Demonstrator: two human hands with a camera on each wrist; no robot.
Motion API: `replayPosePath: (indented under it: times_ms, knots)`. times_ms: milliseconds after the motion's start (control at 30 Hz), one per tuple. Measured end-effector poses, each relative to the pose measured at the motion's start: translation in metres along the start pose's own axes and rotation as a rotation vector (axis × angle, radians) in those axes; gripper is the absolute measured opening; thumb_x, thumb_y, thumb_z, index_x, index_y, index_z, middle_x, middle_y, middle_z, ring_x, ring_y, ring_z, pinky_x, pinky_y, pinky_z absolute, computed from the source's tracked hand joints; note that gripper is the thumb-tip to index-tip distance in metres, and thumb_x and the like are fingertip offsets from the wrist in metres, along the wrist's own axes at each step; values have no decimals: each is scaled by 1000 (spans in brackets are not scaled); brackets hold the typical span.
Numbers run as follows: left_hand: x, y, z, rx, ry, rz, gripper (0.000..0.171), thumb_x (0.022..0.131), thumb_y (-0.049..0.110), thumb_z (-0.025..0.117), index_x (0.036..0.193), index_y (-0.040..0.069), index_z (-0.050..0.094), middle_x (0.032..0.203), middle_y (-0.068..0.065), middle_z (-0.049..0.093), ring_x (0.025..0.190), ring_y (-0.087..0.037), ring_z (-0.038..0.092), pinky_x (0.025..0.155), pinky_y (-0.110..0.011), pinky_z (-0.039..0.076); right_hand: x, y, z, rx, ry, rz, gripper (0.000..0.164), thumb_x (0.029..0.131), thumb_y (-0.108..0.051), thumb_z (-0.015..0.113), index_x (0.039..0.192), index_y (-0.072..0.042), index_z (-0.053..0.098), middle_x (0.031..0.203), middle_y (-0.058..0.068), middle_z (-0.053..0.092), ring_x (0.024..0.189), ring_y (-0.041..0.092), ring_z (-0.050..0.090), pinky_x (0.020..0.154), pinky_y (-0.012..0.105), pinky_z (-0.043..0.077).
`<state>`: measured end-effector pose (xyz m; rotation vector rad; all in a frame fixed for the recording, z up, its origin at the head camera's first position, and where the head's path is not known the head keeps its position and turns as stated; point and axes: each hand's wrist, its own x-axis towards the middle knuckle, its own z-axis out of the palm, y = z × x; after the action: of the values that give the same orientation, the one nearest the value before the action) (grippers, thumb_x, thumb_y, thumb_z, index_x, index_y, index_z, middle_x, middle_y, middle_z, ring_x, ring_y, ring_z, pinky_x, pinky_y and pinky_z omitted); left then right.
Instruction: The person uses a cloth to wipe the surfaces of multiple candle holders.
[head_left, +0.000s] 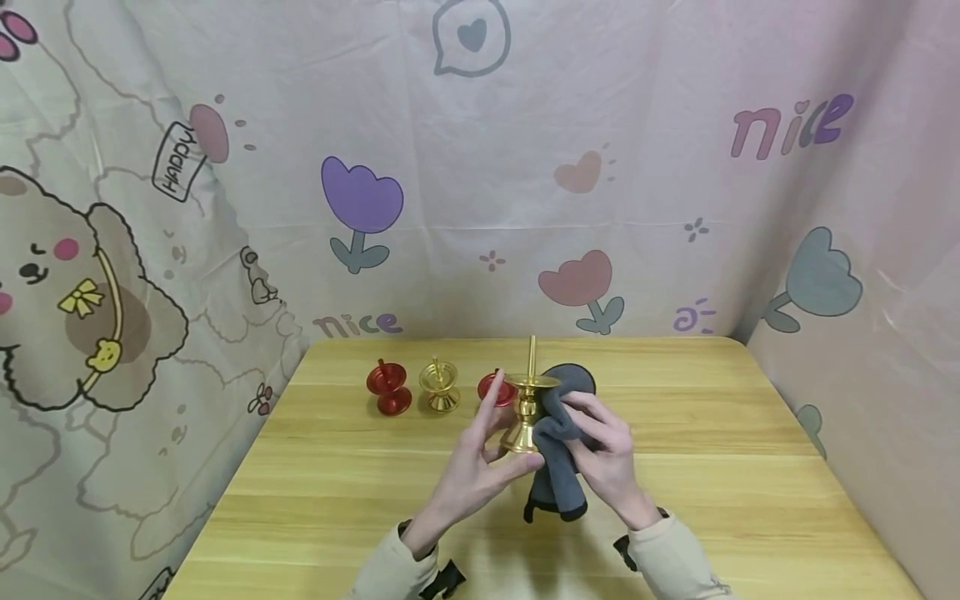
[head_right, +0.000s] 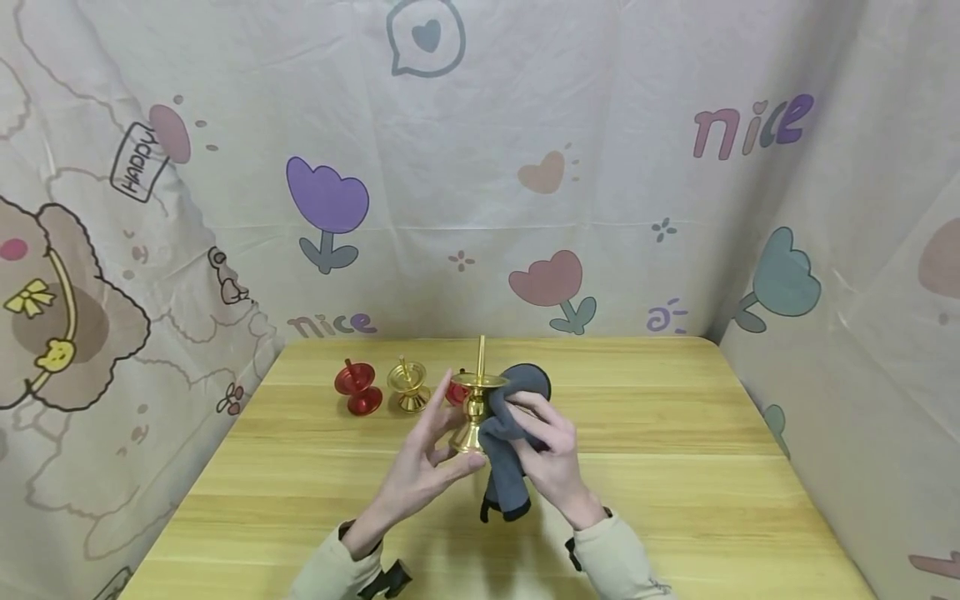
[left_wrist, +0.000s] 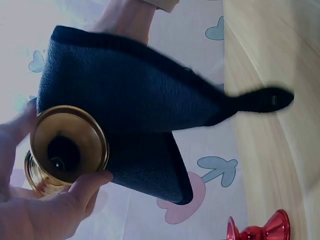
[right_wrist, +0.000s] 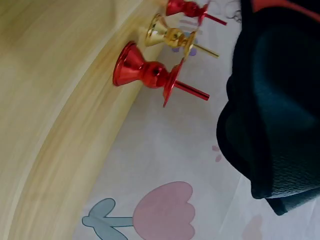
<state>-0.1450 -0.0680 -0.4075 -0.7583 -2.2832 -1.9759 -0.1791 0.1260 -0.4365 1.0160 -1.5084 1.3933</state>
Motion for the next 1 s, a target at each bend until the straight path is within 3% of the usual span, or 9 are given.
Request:
replayPosePath:
  times_ms: [167, 300, 433, 500, 567, 700, 767, 833, 1000]
  knots:
    - [1, 0, 0, 24, 39, -33, 102, 84, 17, 83, 159, 43, 19, 134, -13, 52, 122, -33, 61, 87, -31, 59, 2, 5, 1, -79, -13, -109, 24, 96, -9, 67, 108, 11, 73, 104, 28, 66, 105, 17, 67, 94, 19, 52]
    - [1, -2, 0, 7, 24, 21, 103, 86, 11, 80, 161, 38, 15, 135, -17, 53, 123, -34, 61, 91, -33, 58, 3, 5, 3, -89, -1, -114, 22, 95, -7, 68, 105, 11, 73, 103, 28, 66, 103, 18, 67, 93, 20, 53]
    - [1, -4, -1, -10, -23, 90, 102, 90, 7, 75, 163, 31, 7, 136, -22, 56, 127, -38, 59, 100, -41, 54, 0, 3, 4, 32, 45, 61, 17, 90, 5, 70, 106, 8, 74, 108, 16, 69, 102, 13, 66, 89, 18, 53]
    - [0, -4, -2, -15, -54, 90, 101, 92, 7, 72, 163, 31, 5, 136, -22, 58, 129, -38, 58, 105, -46, 51, -2, 2, 4, 116, 75, 167, 24, 85, 14, 70, 107, 6, 75, 110, 8, 70, 103, 9, 66, 88, 16, 54]
    - [0, -4, -4, -5, -72, 64, 101, 92, 9, 73, 163, 33, 4, 139, -20, 58, 132, -35, 57, 107, -48, 49, -4, 3, 5, 151, 94, 214, 29, 82, 18, 70, 108, 5, 75, 112, 5, 70, 104, 7, 66, 87, 15, 54]
    - [0, -2, -3, 21, -47, -8, 107, 88, 15, 79, 162, 39, 6, 144, -15, 52, 131, -32, 56, 106, -43, 51, -6, 7, 7, -19, 67, 31, 16, 90, 5, 70, 105, 10, 74, 104, 20, 68, 99, 12, 68, 88, 17, 54]
    - [1, -1, -2, 35, -21, -10, 109, 85, 16, 82, 162, 38, 8, 142, -15, 51, 128, -32, 58, 103, -38, 53, -5, 7, 9, -110, 64, -76, 18, 94, -4, 68, 104, 11, 74, 100, 26, 66, 97, 15, 68, 89, 18, 54]
    - [1, -1, -1, 25, 1, 10, 109, 85, 14, 82, 162, 36, 9, 137, -16, 51, 124, -33, 60, 100, -34, 55, -4, 7, 11, -129, 67, -108, 20, 96, -6, 66, 104, 12, 74, 99, 28, 65, 96, 16, 68, 89, 19, 54]
    - [2, -2, -3, -24, -16, 46, 105, 89, 9, 77, 163, 32, 6, 132, -19, 59, 125, -35, 61, 101, -41, 55, -3, 2, 8, 89, 82, 125, 18, 88, 11, 68, 105, 10, 74, 111, 9, 70, 102, 10, 66, 87, 16, 54]
